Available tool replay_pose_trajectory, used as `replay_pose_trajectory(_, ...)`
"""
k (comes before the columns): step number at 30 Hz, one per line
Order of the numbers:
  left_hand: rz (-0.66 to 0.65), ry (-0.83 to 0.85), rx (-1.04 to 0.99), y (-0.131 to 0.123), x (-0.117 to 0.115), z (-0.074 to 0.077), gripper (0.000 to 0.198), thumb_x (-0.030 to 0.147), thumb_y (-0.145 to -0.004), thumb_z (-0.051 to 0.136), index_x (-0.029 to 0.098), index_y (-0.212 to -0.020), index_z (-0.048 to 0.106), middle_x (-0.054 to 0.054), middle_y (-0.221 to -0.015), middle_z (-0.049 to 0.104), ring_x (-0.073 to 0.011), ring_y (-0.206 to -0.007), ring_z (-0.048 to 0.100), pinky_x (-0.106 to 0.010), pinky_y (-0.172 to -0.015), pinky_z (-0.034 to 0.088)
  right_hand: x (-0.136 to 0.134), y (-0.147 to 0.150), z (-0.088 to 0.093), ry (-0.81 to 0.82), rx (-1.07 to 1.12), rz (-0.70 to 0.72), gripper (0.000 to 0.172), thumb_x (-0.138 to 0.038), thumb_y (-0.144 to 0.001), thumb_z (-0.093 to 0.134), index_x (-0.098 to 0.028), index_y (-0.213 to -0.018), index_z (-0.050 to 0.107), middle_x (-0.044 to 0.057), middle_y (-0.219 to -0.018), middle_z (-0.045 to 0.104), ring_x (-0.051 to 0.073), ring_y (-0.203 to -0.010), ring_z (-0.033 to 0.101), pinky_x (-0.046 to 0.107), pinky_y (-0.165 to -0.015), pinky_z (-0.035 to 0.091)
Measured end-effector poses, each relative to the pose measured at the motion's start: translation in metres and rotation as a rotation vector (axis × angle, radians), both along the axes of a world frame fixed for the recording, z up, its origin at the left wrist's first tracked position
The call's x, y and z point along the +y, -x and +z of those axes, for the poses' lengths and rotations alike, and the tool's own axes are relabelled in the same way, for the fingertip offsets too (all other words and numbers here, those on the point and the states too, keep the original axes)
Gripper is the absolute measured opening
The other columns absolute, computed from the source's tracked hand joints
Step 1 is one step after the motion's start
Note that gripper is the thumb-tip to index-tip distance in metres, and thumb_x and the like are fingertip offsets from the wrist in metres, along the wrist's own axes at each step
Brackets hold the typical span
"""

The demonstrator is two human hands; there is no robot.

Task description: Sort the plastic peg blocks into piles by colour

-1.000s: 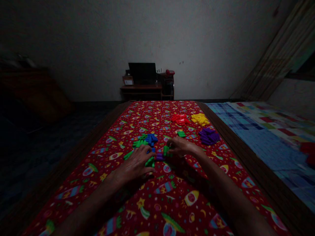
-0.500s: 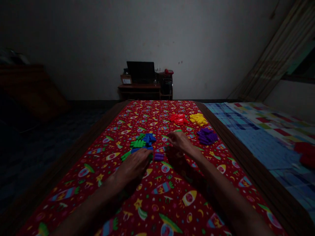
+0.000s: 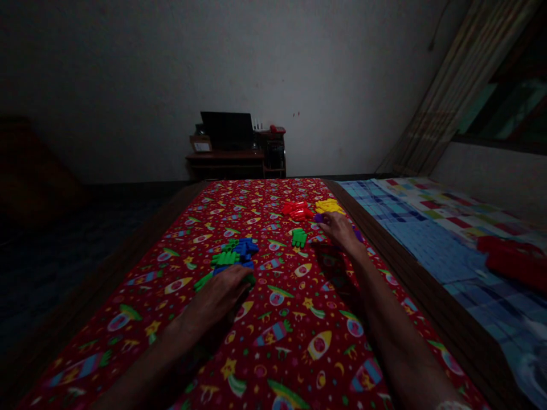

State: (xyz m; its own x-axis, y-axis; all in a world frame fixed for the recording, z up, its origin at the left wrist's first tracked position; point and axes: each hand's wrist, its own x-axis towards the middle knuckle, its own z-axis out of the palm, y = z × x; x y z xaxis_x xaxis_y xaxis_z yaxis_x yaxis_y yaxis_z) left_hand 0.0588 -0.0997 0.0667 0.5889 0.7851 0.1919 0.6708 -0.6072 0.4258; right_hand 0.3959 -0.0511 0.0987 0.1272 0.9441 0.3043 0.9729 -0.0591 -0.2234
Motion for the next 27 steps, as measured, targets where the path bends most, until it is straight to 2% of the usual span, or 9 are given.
replay_pose_trajectory(3,-0.056,0.078,-0.051,0.001,0.002,-0.002,0.025,0.036,-0.093,0.043,0.026,-0.104,0.064,-0.004,-0.105,0.069,-0.0196,-0.091,0.065,-0.028,-0.079,0.051,-0.004,-0.049,-0.004,-0.040,0.090,-0.215,0.033,-0.031,-0.089,0.053,-0.011,-0.110,0.068,0.015,-0.104,0.071,0.022,-0.094,0.065,0.026,-0.074,0.043)
replay_pose_trajectory(6,-0.065,0.114,-0.083,0.000,0.004,-0.006,0.026,0.038,-0.093,0.044,0.027,-0.106,0.063,-0.004,-0.107,0.069,-0.0202,-0.092,0.065,-0.029,-0.082,0.050,-0.010,-0.078,-0.012,0.021,0.147,-0.339,0.031,-0.031,-0.088,0.053,-0.011,-0.102,0.072,0.016,-0.099,0.072,0.022,-0.088,0.066,0.025,-0.068,0.042)
replay_pose_trajectory(10,-0.057,0.112,-0.076,0.002,0.005,-0.014,0.029,0.040,-0.093,0.044,0.026,-0.112,0.062,-0.005,-0.113,0.067,-0.0216,-0.099,0.064,-0.033,-0.088,0.050,-0.013,-0.082,-0.018,0.118,0.201,-0.368,0.029,-0.032,-0.087,0.056,-0.012,-0.097,0.074,0.015,-0.093,0.073,0.021,-0.082,0.066,0.024,-0.064,0.041)
replay_pose_trajectory(12,-0.045,0.094,-0.079,0.002,0.006,-0.016,0.031,0.041,-0.093,0.045,0.026,-0.113,0.062,-0.006,-0.116,0.067,-0.0225,-0.102,0.063,-0.034,-0.091,0.049,-0.013,-0.079,-0.018,0.116,0.197,-0.369,0.030,-0.033,-0.087,0.055,-0.012,-0.097,0.074,0.016,-0.093,0.073,0.022,-0.083,0.066,0.026,-0.065,0.042)
replay_pose_trajectory(17,-0.002,0.057,-0.133,-0.003,0.006,-0.011,0.034,0.045,-0.090,0.046,0.025,-0.111,0.064,-0.006,-0.113,0.069,-0.0229,-0.100,0.065,-0.035,-0.090,0.051,-0.013,-0.073,-0.005,-0.077,0.178,-0.339,0.035,-0.030,-0.090,0.047,-0.009,-0.098,0.074,0.021,-0.098,0.071,0.025,-0.088,0.066,0.030,-0.074,0.044)
replay_pose_trajectory(20,0.073,0.028,-0.212,-0.011,0.009,-0.007,0.036,0.047,-0.085,0.051,0.024,-0.108,0.066,-0.005,-0.108,0.071,-0.0234,-0.095,0.068,-0.036,-0.085,0.054,-0.011,-0.051,0.012,-0.192,0.253,-0.190,0.037,-0.030,-0.090,0.045,-0.009,-0.093,0.074,0.017,-0.090,0.073,0.024,-0.084,0.065,0.029,-0.074,0.044)
replay_pose_trajectory(22,0.136,0.016,-0.276,-0.015,0.012,-0.007,0.036,0.048,-0.083,0.054,0.023,-0.107,0.066,-0.005,-0.106,0.072,-0.0237,-0.092,0.069,-0.037,-0.084,0.055,-0.009,-0.017,0.018,-0.172,0.375,0.023,0.039,-0.034,-0.090,0.044,-0.009,-0.088,0.074,0.011,-0.081,0.072,0.021,-0.076,0.064,0.027,-0.069,0.044)
replay_pose_trajectory(25,0.199,-0.002,-0.364,-0.018,0.015,-0.010,0.038,0.047,-0.081,0.056,0.021,-0.106,0.065,-0.006,-0.105,0.073,-0.0240,-0.092,0.069,-0.037,-0.083,0.056,-0.012,0.052,0.011,0.079,0.589,0.555,0.037,-0.039,-0.088,0.049,-0.012,-0.098,0.072,0.005,-0.084,0.072,0.018,-0.076,0.064,0.024,-0.066,0.045)
replay_pose_trajectory(27,0.214,-0.018,-0.402,-0.019,0.016,-0.012,0.038,0.047,-0.081,0.055,0.019,-0.106,0.065,-0.007,-0.105,0.072,-0.0239,-0.091,0.069,-0.037,-0.083,0.056,-0.016,0.092,-0.002,0.225,0.589,0.802,0.031,-0.035,-0.084,0.056,-0.015,-0.102,0.071,0.003,-0.086,0.073,0.016,-0.076,0.063,0.022,-0.066,0.044)
